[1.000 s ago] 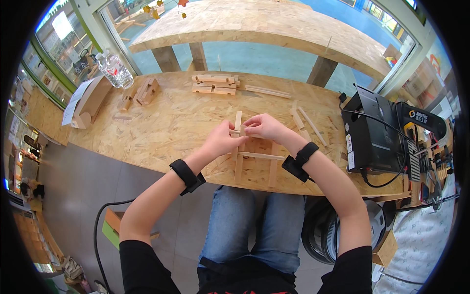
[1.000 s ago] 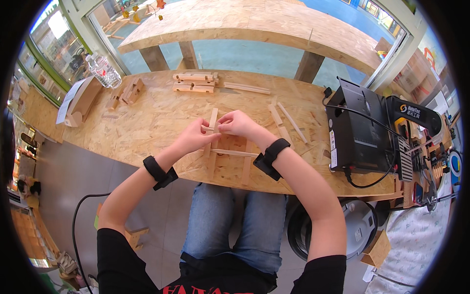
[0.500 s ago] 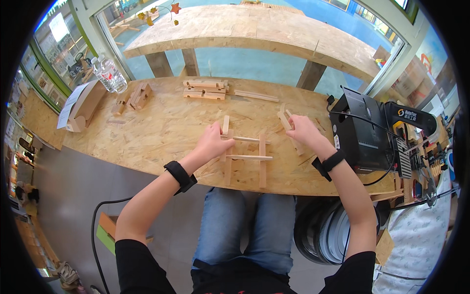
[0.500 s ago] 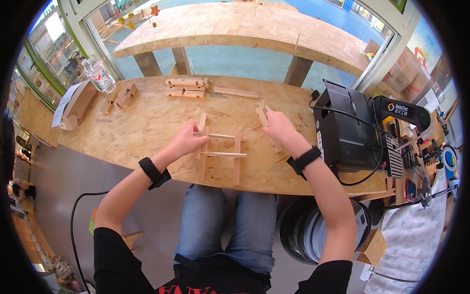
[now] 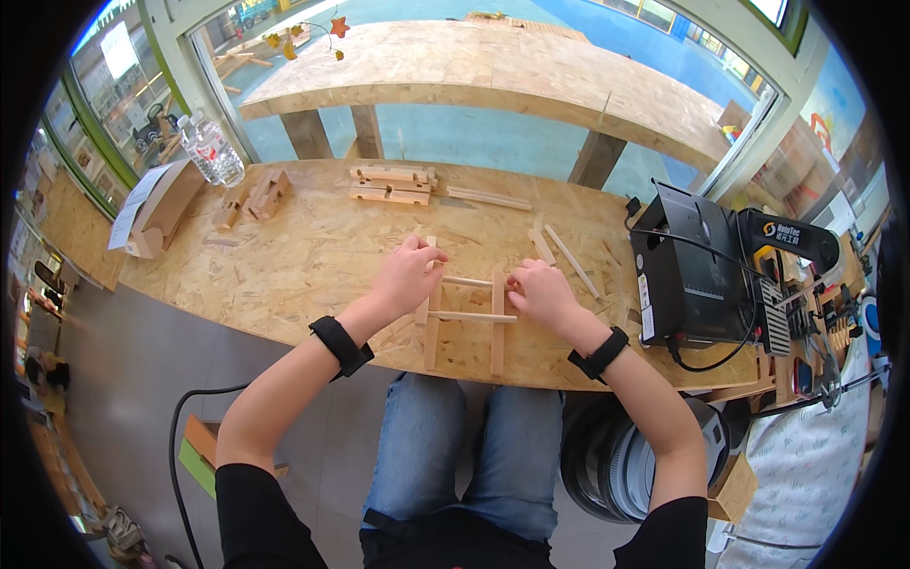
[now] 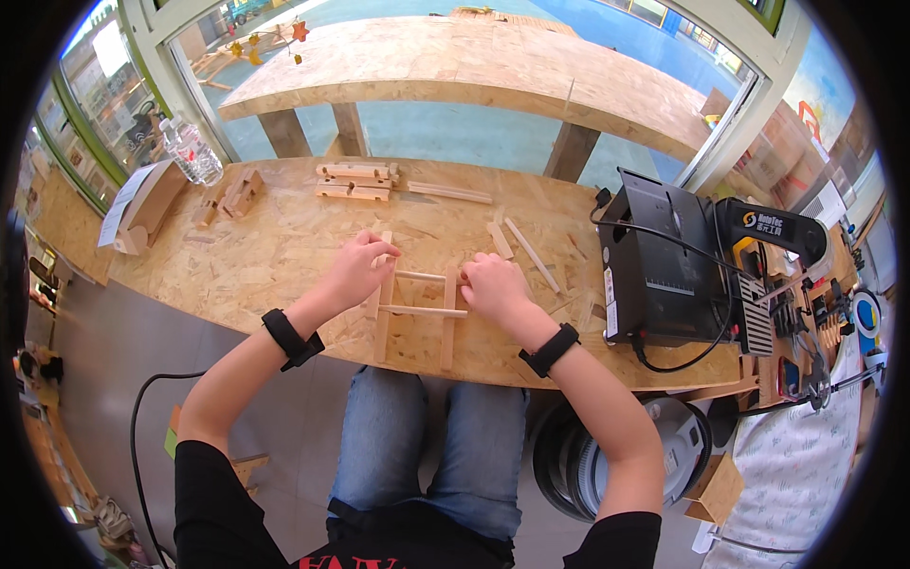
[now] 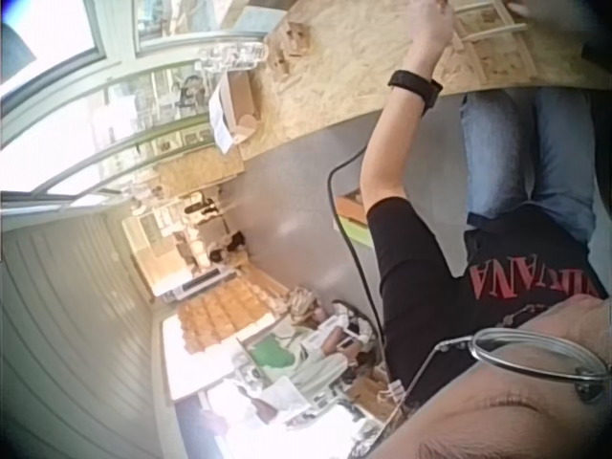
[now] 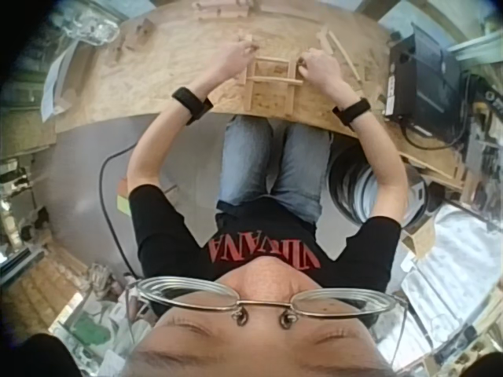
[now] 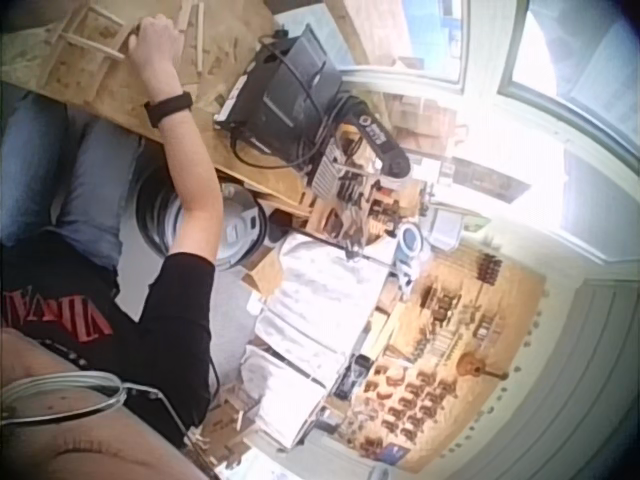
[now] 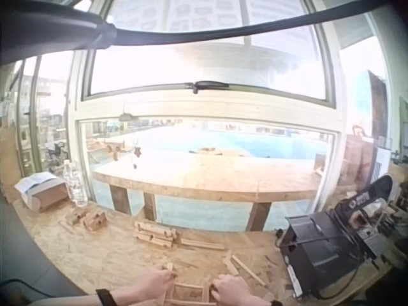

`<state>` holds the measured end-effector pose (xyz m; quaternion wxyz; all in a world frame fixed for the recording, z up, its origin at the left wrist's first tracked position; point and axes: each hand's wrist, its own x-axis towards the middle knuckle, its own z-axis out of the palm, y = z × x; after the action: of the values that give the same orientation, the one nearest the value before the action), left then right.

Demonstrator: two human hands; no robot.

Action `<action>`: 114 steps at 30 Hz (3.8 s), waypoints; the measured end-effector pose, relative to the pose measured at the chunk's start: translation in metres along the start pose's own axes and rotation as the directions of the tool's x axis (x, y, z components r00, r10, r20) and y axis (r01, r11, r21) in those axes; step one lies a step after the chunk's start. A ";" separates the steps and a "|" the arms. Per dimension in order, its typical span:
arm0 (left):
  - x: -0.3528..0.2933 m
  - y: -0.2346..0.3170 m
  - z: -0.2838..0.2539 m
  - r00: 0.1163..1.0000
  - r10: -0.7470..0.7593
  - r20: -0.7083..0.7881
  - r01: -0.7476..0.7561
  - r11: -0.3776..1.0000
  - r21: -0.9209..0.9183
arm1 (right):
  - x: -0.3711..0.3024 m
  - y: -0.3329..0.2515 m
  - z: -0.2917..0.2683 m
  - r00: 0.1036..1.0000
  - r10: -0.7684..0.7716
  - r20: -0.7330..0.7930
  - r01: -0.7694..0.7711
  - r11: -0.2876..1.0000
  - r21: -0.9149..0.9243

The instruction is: The person assembles a small wooden structure on a workbench using pre-cut wooden sticks. They interlock the pieces by hand to form a rectangular frame with cross-bracing, creating a stable lattice-like object.

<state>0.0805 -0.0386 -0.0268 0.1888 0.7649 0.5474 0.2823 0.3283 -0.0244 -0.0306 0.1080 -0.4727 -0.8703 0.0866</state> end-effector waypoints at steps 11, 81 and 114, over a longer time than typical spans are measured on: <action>0.004 0.018 0.010 0.978 0.188 0.092 -0.205 0.950 0.234 | 0.006 -0.005 0.000 0.996 -0.030 -0.085 0.051 0.963 0.266; 0.065 0.016 0.032 0.787 -0.060 0.614 0.002 0.995 0.095 | -0.015 -0.027 -0.014 0.767 0.241 0.595 -0.640 0.363 0.678; 0.067 0.021 0.022 0.689 -0.101 0.718 0.375 0.897 -0.235 | -0.013 -0.023 -0.013 0.785 0.161 0.598 -0.597 0.451 0.663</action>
<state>0.1264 0.0183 -0.0154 0.5521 0.6861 0.4715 0.0462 0.3201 -0.0472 -0.0136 0.0888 -0.5178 -0.5882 0.6149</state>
